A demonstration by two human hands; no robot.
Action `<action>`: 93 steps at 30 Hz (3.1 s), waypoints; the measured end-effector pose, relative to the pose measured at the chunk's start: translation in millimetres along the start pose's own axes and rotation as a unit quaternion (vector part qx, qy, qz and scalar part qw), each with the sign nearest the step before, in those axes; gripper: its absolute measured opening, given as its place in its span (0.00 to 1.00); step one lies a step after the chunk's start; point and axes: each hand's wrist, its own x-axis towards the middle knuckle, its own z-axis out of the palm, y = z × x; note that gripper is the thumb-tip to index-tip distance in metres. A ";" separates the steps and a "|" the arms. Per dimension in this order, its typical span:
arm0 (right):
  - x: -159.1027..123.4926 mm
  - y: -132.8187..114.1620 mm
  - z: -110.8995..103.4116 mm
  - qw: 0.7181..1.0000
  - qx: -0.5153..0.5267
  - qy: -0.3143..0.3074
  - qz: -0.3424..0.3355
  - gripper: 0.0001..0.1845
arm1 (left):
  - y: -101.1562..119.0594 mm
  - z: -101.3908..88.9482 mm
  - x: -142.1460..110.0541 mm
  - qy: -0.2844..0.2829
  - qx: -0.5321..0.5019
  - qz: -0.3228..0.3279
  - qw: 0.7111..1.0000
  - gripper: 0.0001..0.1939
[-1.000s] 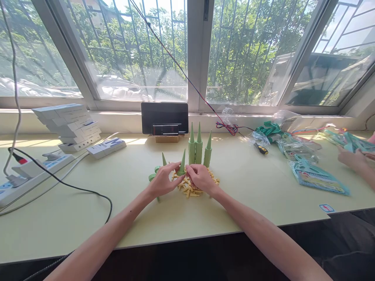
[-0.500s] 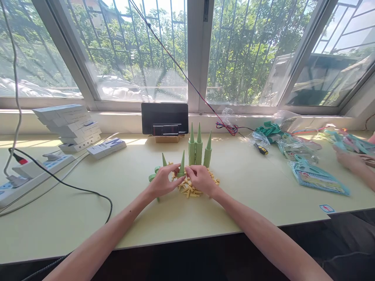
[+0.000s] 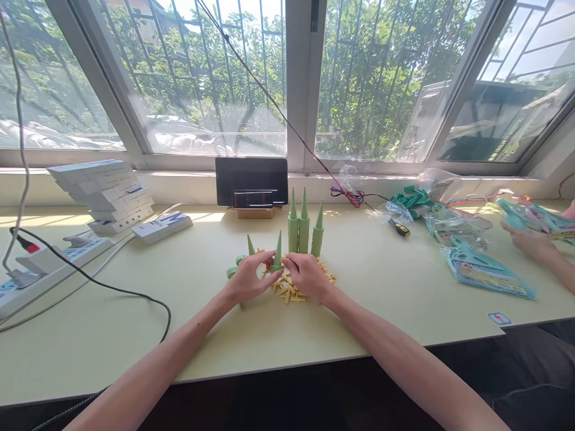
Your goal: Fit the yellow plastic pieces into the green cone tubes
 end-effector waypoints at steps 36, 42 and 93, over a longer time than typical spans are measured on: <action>2.5 -5.3 -1.7 0.988 0.128 0.009 0.090 0.24 | 1.6 -1.9 0.2 -0.015 -0.025 0.018 0.999 0.19; 0.7 -4.1 -0.6 0.995 0.083 0.014 0.056 0.23 | 0.9 -1.8 -0.1 -0.023 -0.029 0.014 0.999 0.18; -2.2 -5.6 3.2 0.993 0.102 0.025 0.051 0.22 | 6.5 -4.6 2.0 -0.037 -0.041 0.014 0.998 0.09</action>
